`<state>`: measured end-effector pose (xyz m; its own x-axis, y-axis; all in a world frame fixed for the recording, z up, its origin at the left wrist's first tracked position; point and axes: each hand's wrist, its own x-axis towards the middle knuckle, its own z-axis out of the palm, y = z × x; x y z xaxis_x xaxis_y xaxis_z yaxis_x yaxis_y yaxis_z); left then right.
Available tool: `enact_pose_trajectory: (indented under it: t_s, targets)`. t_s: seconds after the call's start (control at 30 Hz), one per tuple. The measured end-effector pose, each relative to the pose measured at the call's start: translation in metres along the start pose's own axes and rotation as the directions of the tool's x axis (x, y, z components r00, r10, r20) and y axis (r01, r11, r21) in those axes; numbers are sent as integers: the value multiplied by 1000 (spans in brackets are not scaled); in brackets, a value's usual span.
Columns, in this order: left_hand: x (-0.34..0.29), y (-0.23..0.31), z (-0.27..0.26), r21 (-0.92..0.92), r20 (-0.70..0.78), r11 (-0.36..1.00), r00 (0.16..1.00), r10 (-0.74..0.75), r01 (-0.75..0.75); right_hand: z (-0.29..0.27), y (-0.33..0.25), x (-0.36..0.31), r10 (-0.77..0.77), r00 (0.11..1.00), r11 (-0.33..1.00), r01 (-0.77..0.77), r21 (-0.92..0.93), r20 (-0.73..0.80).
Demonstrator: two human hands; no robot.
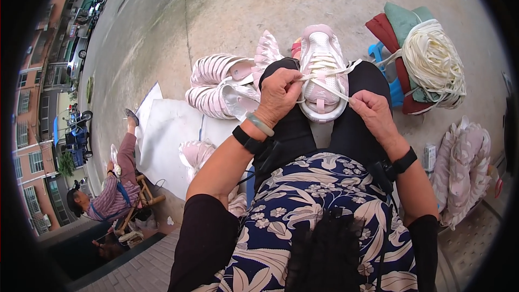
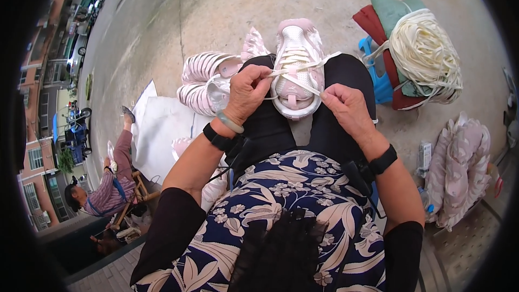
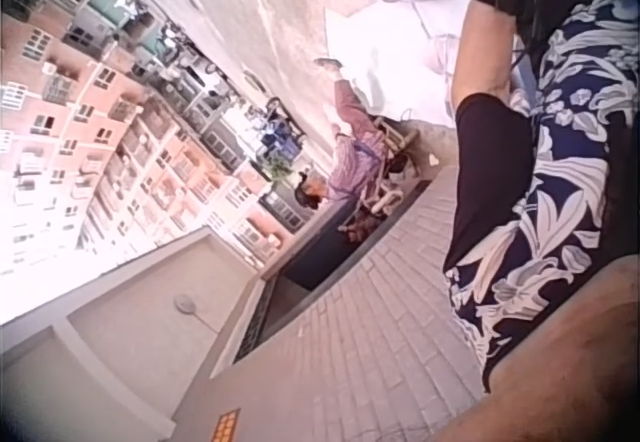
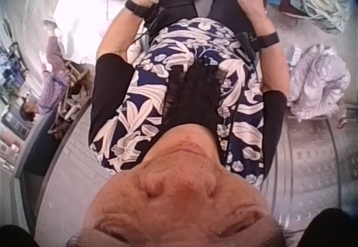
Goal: The recorder is lacing white and pink sneakers while seated outdoors.
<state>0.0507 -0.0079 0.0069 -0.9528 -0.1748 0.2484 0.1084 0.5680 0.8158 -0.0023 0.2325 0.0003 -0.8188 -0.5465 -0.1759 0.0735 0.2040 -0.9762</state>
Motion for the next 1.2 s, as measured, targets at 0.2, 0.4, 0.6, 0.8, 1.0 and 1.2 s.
enact_pose_trajectory:
  t_s: [0.2,0.4,0.6,0.8,1.0,1.2]
  targets:
    - [2,5,-5,17,76,1000,997,6,-8,0,-9,3,1,1000,1000,-1,8,-3]
    - [2,11,-5,-11,154,1000,988,10,-8,9,-20,18,-160,986,968,165,-188,42]
    - [3,10,-6,-33,179,999,984,6,0,15,-17,19,-177,984,956,177,-234,23]
    - [3,7,-5,-59,173,998,985,27,-17,35,-34,32,-424,905,828,374,-417,-30]
    - [10,5,0,-81,140,995,988,64,-52,50,-38,58,-486,868,695,454,-558,102]
    - [14,7,0,7,39,992,992,124,-124,53,-36,63,-408,908,708,382,-594,97]
